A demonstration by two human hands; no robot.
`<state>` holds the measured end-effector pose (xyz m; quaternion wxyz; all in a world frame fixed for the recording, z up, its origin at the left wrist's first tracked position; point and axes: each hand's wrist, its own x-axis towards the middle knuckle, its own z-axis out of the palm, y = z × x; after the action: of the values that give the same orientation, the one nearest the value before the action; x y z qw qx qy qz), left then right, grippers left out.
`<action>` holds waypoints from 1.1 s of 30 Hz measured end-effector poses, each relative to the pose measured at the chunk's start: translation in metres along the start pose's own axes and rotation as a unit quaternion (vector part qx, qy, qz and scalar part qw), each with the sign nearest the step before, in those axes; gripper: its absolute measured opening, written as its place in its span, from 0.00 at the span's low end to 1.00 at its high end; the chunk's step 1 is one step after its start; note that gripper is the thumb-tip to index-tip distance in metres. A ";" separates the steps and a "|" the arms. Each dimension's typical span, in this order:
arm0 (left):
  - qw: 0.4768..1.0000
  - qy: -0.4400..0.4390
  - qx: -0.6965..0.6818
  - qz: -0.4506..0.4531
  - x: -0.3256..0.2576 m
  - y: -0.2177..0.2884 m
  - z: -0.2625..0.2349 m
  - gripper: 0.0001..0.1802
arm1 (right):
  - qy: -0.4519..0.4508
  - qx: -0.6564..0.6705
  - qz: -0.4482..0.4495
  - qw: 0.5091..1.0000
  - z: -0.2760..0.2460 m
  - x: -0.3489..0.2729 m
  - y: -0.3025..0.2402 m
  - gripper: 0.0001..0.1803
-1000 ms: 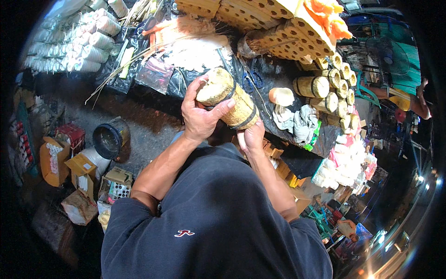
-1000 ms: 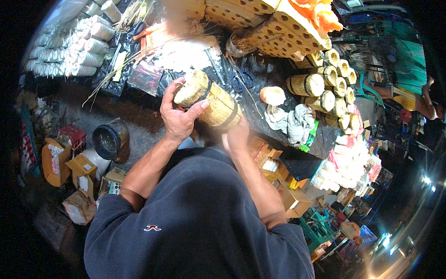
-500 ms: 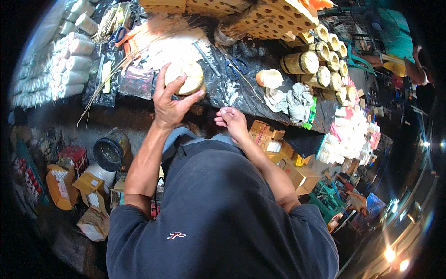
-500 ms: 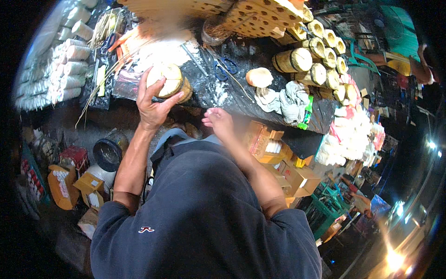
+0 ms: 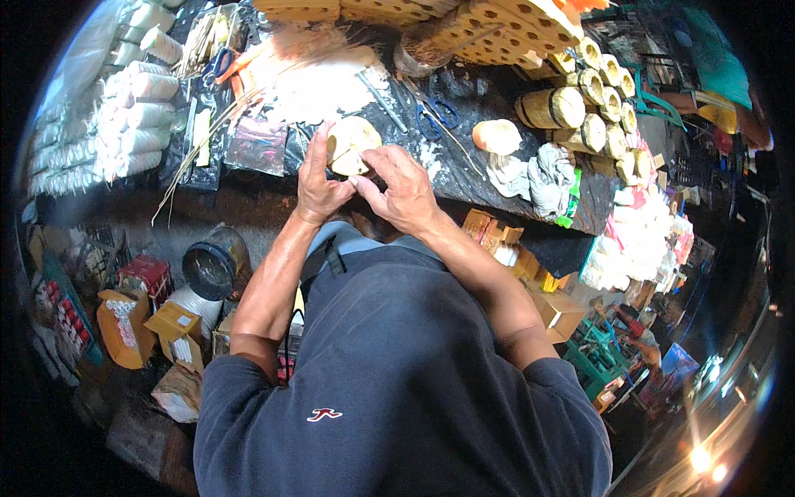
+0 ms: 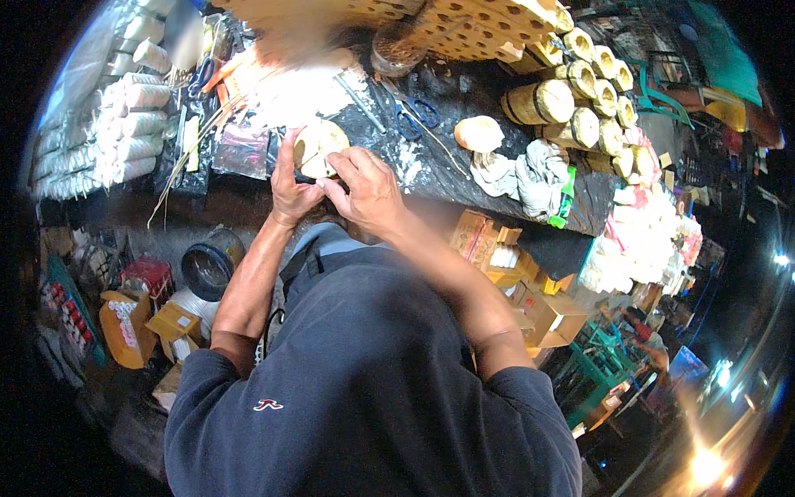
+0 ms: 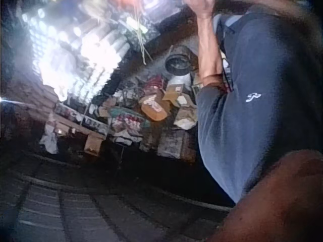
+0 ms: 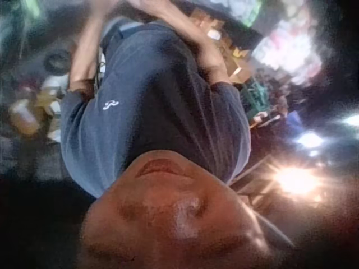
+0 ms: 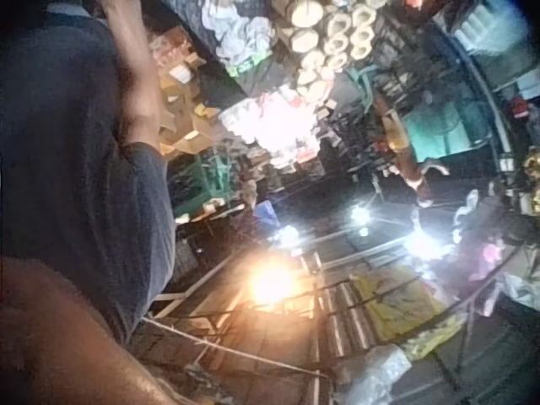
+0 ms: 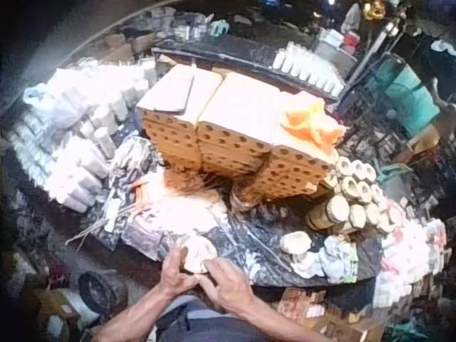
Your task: The person assembles small cylindrical craft items by inserting sticks into hollowed centers, then securing them with rubber bands. The person repeatedly picks up items, inserts sticks, and places rubber bands around them, stacking finished units on the table.
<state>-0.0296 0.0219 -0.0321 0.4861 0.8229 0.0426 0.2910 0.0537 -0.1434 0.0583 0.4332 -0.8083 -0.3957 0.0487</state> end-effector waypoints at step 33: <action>0.970 -0.058 -0.100 -0.215 0.044 -0.011 -0.022 0.24 | -0.028 0.092 0.355 0.930 -0.029 0.025 0.058 0.14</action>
<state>-0.0020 0.0599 -0.0139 0.6186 0.7572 0.1611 0.1342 0.1176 -0.1639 0.0399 0.4494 -0.8507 -0.0889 0.2578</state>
